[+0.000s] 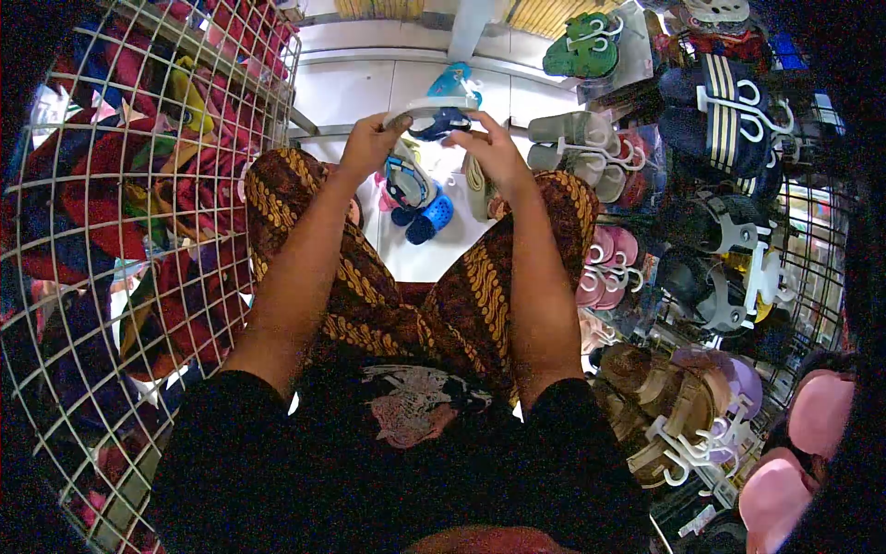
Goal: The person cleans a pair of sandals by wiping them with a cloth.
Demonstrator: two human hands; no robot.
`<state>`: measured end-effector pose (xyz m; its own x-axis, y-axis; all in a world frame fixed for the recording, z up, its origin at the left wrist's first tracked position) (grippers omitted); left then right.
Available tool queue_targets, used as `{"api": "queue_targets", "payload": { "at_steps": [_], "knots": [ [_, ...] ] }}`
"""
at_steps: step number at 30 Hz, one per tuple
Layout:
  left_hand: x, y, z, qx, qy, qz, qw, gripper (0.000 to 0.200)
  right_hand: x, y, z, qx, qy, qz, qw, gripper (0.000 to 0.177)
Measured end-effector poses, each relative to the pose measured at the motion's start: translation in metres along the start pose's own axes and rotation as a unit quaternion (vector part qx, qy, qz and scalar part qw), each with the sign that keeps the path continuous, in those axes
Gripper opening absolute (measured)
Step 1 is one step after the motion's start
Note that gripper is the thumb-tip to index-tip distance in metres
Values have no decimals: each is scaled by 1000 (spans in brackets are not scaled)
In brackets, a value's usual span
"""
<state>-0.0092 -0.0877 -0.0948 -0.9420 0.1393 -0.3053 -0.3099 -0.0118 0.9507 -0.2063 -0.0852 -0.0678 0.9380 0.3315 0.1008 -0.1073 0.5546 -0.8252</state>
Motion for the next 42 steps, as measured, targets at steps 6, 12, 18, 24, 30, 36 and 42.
{"api": "queue_targets", "payload": {
  "at_steps": [6,12,18,24,30,36,42],
  "knots": [
    [2,-12,-3,-6,11,10,1000,45,3,-1,0,-51,45,85,994,36],
    [1,-5,-7,92,39,-54,994,59,-17,0,0,-17,133,99,986,28],
    [15,7,0,66,-33,7,997,55,-17,14,-12,-4,135,165,977,31],
    [25,6,4,34,-81,32,996,57,-18,24,-16,39,145,166,975,42],
    [21,11,1,78,-31,17,996,54,-19,28,-20,27,171,150,973,48],
    [14,20,2,95,9,-91,991,52,-10,34,-23,-16,156,-24,987,38],
    [15,38,6,115,31,-140,983,51,-5,29,-22,-41,186,-109,976,38]
  ]
}}
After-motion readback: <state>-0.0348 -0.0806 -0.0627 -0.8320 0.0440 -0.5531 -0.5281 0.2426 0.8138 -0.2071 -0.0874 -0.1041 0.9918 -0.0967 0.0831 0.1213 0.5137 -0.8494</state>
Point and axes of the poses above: each hand's wrist, its own z-axis away from the middle knuckle, its own x-axis out of the palm, y = z × x, the point moved 9 cm from there along -z, towards the middle knuckle, and after that the axes turned 15 degrees about x, right-handed, at the moved point
